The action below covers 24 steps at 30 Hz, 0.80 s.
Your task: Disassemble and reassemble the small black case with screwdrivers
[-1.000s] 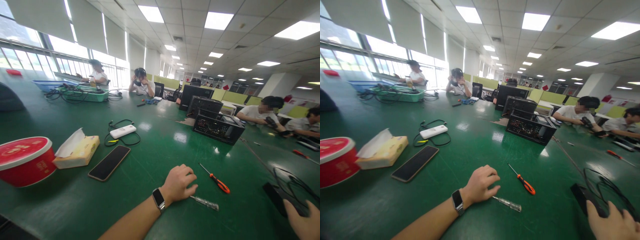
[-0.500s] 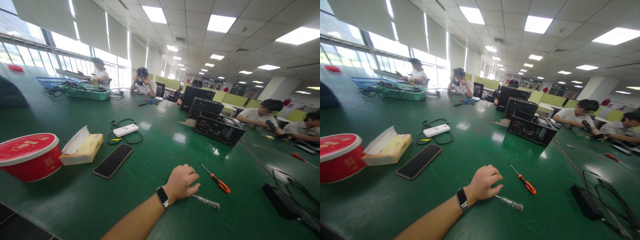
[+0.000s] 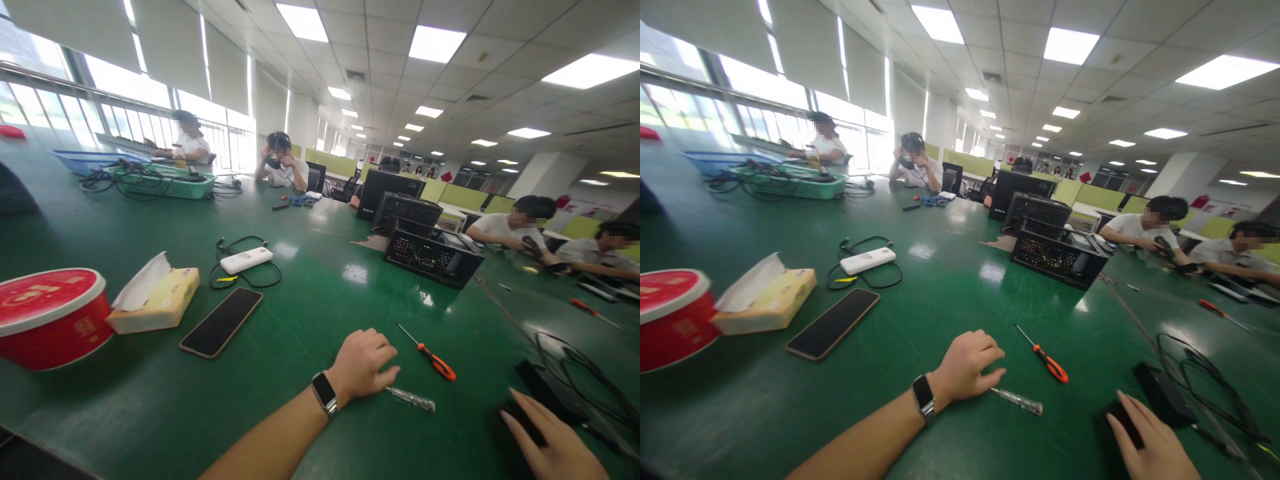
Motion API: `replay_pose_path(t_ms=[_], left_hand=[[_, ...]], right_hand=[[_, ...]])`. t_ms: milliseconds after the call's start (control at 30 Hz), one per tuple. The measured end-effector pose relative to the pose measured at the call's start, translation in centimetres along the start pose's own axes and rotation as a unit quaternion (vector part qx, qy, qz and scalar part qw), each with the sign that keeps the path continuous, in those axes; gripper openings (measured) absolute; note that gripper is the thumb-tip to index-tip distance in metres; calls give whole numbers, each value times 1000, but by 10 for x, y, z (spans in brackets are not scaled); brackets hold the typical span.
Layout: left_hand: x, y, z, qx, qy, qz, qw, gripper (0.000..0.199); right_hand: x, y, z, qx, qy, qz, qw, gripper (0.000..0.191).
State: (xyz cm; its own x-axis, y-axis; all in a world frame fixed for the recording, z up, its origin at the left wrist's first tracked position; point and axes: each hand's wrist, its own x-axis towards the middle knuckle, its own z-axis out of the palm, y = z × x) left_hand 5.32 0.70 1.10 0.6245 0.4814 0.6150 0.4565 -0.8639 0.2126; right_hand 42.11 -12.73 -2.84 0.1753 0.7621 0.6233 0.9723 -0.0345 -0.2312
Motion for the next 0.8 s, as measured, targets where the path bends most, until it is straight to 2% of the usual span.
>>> replay_pose_path(t_ms=[100, 200, 267, 333, 433, 533, 600, 667, 800], left_hand=[[0, 2, -2, -18, -8, 9, 1000, 32], [0, 3, -4, -41, -16, 0, 999, 48], [0, 2, -5, -51, -28, -21, 998, 50], [-1, 0, -5, -52, -38, -51, 997, 48], [-1, -3, -4, -45, -46, -83, 994, 49], [-2, -5, -3, -43, -59, -92, 993, 53], [-2, -5, -2, -39, -72, -89, 993, 53], [-3, -5, -2, -31, -83, -84, 992, 53], [-2, -6, -2, -18, -99, -85, 991, 38]], right_hand=[[28, -73, 13, 35, -56, -79, 995, 50], [57, -144, 25, 95, -125, -166, 974, 53], [72, -176, 36, 129, -165, -213, 954, 58], [81, -193, 48, 148, -190, -238, 941, 62], [85, -202, 63, 164, -228, -234, 931, 67], [83, -200, 66, 190, -243, -218, 926, 71], [81, -194, 62, 201, -221, -202, 933, 69], [80, -183, 56, 201, -181, -172, 947, 59], [77, -142, 52, 163, -122, -86, 975, 39]])
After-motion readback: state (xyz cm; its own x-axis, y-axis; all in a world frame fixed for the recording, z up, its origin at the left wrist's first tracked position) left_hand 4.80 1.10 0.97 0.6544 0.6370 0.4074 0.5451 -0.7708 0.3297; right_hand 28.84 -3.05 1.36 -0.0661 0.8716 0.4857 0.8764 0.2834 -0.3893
